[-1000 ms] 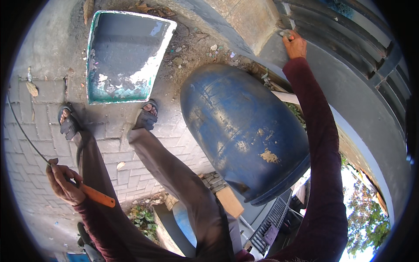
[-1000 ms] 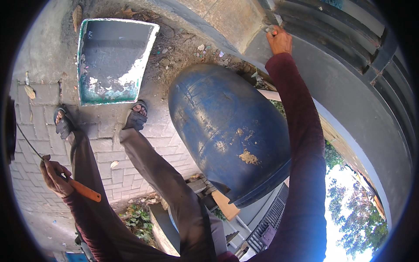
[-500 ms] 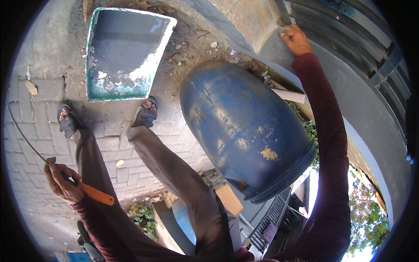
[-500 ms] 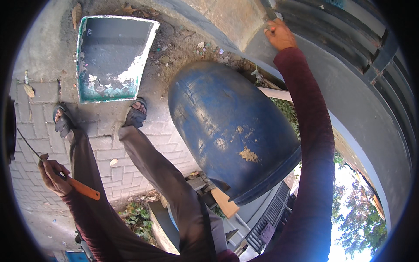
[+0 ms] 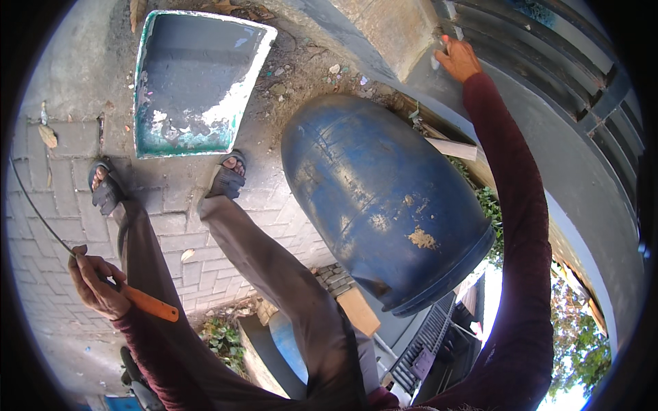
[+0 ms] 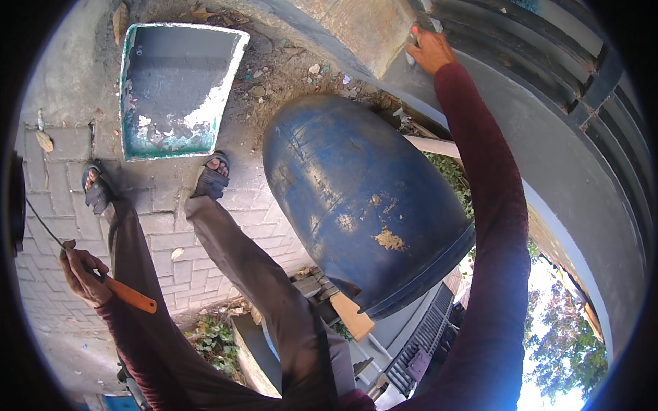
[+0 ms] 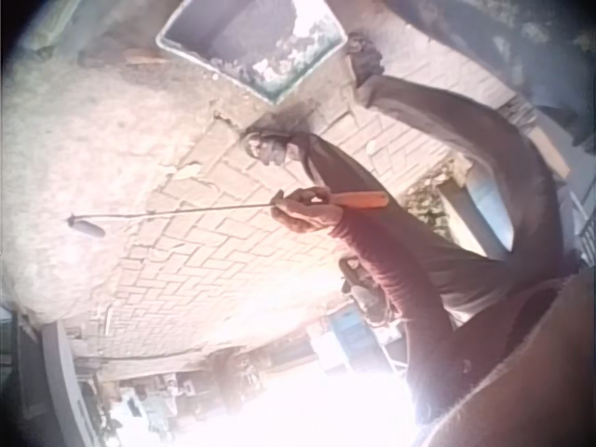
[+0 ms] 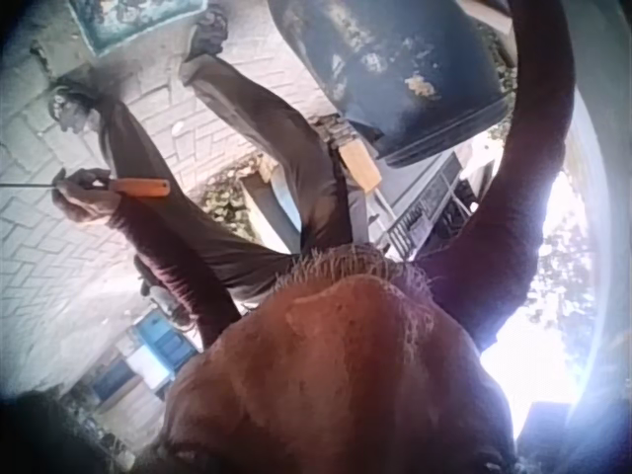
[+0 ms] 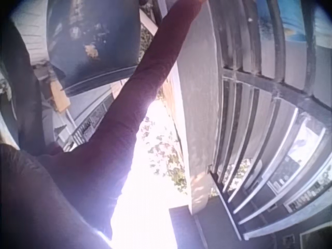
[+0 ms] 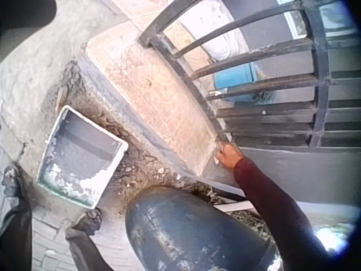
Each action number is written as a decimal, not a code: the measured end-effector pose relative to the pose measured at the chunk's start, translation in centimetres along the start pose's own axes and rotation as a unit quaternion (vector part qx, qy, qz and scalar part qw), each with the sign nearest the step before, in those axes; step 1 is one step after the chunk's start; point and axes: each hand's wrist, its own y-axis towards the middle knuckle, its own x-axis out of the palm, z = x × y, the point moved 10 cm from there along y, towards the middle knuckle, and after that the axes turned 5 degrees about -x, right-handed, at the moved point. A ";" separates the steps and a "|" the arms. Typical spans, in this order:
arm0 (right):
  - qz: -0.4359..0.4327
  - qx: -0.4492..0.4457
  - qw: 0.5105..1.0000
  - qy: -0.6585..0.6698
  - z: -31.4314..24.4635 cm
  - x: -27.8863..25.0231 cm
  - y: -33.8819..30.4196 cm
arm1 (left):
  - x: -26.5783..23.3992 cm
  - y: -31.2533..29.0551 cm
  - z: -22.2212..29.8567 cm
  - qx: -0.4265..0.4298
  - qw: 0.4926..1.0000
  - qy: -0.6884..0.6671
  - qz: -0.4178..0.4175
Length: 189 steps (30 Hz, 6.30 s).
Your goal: The person uses a paint roller and a small brush to apply grey paint to a black metal gate, dipping the tools into a paint tray on the ground.
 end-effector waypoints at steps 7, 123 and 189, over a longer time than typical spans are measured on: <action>-0.099 0.027 0.994 0.029 -1.3 2.1 2.4 | -0.3 0.0 -0.7 -0.014 1.000 0.017 -0.005; 0.123 0.215 0.964 0.090 3.7 0.7 -4.9 | 0.6 0.3 -0.8 -0.038 0.999 -0.009 -0.027; -0.033 0.247 0.952 0.176 4.0 0.0 -4.2 | 0.4 -1.5 -1.6 -0.012 1.000 -0.022 -0.012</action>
